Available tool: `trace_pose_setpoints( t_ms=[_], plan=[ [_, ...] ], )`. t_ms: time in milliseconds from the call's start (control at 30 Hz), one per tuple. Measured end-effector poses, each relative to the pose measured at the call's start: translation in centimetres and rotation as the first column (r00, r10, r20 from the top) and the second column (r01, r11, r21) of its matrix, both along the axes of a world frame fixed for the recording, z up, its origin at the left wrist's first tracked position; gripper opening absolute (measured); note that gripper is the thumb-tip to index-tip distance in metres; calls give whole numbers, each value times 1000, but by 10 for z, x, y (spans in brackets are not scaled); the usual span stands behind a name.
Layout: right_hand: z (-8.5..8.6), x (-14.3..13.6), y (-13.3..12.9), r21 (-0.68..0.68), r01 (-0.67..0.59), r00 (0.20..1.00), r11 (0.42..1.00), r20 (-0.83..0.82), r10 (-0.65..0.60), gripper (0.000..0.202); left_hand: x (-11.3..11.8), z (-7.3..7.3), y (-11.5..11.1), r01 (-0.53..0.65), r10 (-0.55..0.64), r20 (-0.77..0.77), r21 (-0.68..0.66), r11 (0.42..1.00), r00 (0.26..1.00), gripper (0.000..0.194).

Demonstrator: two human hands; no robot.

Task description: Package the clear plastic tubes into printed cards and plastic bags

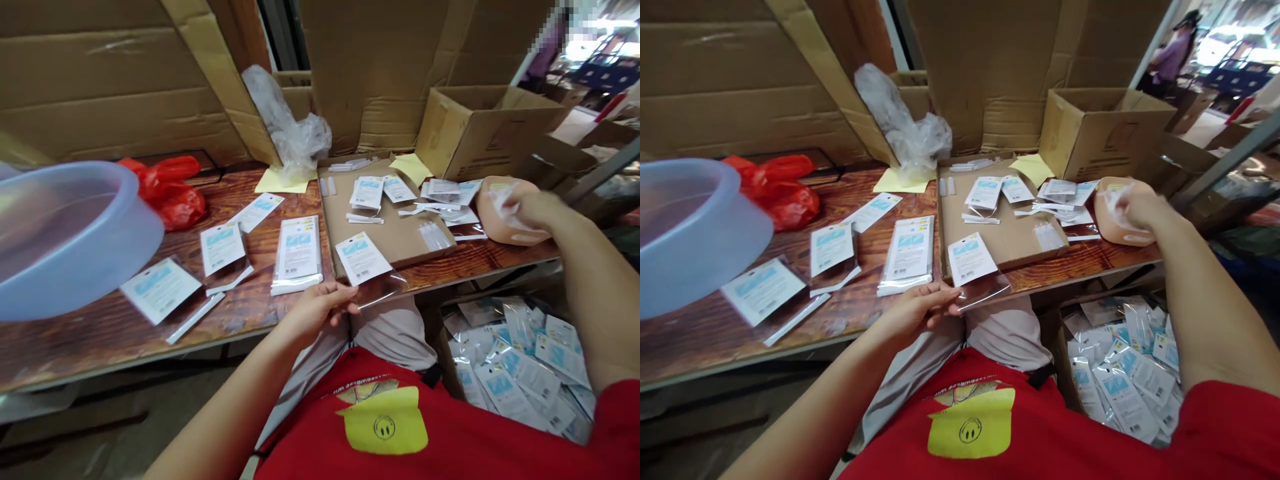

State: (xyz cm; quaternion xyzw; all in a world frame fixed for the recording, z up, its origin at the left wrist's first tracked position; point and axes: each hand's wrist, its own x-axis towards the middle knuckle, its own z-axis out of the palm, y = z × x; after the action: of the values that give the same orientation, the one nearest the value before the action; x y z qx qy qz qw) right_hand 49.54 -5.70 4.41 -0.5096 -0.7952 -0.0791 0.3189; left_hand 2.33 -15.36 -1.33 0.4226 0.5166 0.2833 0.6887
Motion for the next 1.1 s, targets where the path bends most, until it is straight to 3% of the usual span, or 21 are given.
trace_pose_setpoints(
  t_ms=[100,167,200,267,333,400,433,500,567,633,767,867,933,1100],
  plan=[
    [-3,32,16,33,181,981,983,63,-183,53,-7,-2,-2,35,-8,-186,140,990,983,54],
    [3,41,11,80,282,955,956,74,-288,52,-12,-6,-6,23,139,-362,410,912,922,44],
    [5,41,5,109,324,941,940,69,-332,49,-15,-9,-8,58,238,-436,564,824,868,36],
    [4,25,-10,161,369,923,916,50,-381,37,-17,-15,-11,220,409,-509,789,573,758,18],
    [-7,-13,-28,172,321,941,931,50,-334,16,-17,-24,-12,375,505,-488,872,314,712,11],
    [-26,-67,-46,101,124,988,987,83,-133,10,-14,-35,-12,431,543,-425,894,124,724,11],
    [-37,-96,-55,58,-90,995,994,44,88,15,-12,-40,-11,428,550,-397,900,78,735,9],
    [-59,-148,-67,37,-333,943,942,-6,334,21,-8,-49,-8,398,533,-378,913,83,757,9],
    [-75,-184,-73,64,-410,909,910,-49,413,23,-5,-53,-7,375,505,-396,915,148,767,13],
    [-84,-202,-72,94,-428,892,899,-116,436,22,-4,-53,-7,365,490,-414,910,198,767,18],
    [-88,-210,-68,67,-427,860,902,-280,428,22,-6,-50,-8,367,439,-426,905,216,791,25],
    [-89,-216,-73,-6,-398,847,917,-385,365,18,-7,-50,-11,362,402,-447,892,272,799,26],
    [-90,-221,-78,-40,-382,827,923,-461,322,14,-8,-49,-13,327,385,-430,894,305,817,24],
    [-95,-231,-97,-95,-393,715,915,-657,239,4,-11,-39,-18,198,327,-299,931,308,897,22]
  ],
)
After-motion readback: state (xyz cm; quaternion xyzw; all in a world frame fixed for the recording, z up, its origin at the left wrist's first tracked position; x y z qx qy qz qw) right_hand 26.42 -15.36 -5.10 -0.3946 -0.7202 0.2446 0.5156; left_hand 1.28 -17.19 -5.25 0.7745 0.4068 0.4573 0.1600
